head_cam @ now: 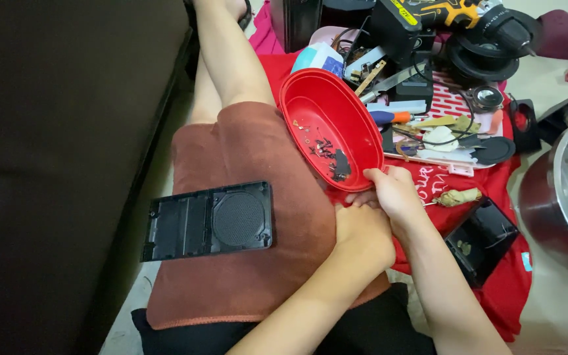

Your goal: Sorting small screws from a red bowl and fitting a speaker component into a plastic housing.

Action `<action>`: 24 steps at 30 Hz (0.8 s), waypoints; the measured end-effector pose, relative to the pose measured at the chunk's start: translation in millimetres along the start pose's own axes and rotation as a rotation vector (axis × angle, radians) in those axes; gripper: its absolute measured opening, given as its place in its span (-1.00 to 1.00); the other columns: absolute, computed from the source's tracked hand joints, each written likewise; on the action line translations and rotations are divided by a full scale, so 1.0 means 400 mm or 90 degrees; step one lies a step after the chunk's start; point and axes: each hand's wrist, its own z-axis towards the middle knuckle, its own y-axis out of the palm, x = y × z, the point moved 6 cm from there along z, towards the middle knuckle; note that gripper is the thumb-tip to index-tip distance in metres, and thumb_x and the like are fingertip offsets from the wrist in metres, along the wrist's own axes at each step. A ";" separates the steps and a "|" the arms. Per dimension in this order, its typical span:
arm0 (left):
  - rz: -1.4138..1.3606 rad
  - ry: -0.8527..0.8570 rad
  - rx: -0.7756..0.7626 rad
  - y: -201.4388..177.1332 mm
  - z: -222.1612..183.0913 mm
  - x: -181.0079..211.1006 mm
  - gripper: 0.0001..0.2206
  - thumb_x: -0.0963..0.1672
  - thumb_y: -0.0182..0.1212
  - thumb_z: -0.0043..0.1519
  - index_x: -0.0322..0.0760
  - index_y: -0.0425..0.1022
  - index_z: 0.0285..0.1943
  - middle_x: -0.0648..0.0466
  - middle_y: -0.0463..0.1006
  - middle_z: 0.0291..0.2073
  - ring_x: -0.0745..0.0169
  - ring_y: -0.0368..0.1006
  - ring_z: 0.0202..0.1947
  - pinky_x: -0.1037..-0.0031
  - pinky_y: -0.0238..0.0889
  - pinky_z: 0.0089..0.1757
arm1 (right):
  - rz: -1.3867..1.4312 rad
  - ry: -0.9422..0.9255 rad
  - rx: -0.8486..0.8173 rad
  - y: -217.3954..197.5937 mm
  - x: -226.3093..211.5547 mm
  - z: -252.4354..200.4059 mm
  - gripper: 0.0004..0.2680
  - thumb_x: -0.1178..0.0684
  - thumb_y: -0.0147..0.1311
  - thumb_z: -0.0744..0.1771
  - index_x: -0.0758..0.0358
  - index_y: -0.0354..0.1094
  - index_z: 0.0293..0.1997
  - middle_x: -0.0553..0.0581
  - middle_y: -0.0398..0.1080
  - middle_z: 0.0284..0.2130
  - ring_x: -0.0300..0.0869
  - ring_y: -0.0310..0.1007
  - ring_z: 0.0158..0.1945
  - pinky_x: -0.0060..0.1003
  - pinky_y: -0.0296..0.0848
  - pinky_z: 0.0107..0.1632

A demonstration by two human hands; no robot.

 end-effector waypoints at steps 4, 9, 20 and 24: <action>0.007 0.015 -0.014 0.038 0.022 0.000 -0.78 -0.20 0.01 -0.03 -0.42 0.52 -0.28 0.02 0.55 -0.44 -0.05 0.50 -0.32 0.28 0.24 -0.27 | -0.005 0.003 0.000 -0.003 0.005 -0.003 -0.85 0.07 -0.16 0.25 0.36 0.25 -0.35 0.35 0.33 -0.73 -0.12 0.37 -0.74 -0.46 0.27 -0.66; 0.018 0.041 -0.044 0.093 0.050 -0.004 -0.73 -0.18 0.05 -0.12 -0.42 0.51 -0.29 0.01 0.55 -0.49 -0.07 0.50 -0.35 0.22 0.22 -0.22 | 0.019 0.000 0.000 -0.012 -0.001 -0.001 -0.82 0.10 -0.19 0.26 0.46 0.23 -0.27 0.45 0.34 -0.65 -0.09 0.39 -0.68 -0.41 0.30 -0.63; 0.011 0.086 -0.006 0.086 0.040 -0.001 -0.84 -0.21 0.11 -0.13 -0.34 0.41 -0.37 -0.09 0.47 -0.49 -0.01 0.36 -0.52 0.31 0.09 -0.29 | 0.326 -0.086 0.139 -0.325 0.099 0.103 -0.87 0.17 -0.21 0.26 0.42 0.18 -0.23 0.24 0.34 -0.56 -0.14 0.32 -0.56 -0.43 0.30 -0.49; 0.019 0.090 -0.041 0.080 0.041 0.008 -0.91 -0.22 0.06 -0.10 -0.26 0.46 -0.47 -0.08 0.48 -0.53 -0.03 0.35 -0.52 0.32 0.07 -0.32 | 0.366 -0.086 0.276 -0.420 0.140 0.111 -0.84 0.17 -0.19 0.27 0.48 0.12 -0.18 0.21 0.38 -0.52 -0.21 0.39 -0.53 -0.48 0.38 -0.44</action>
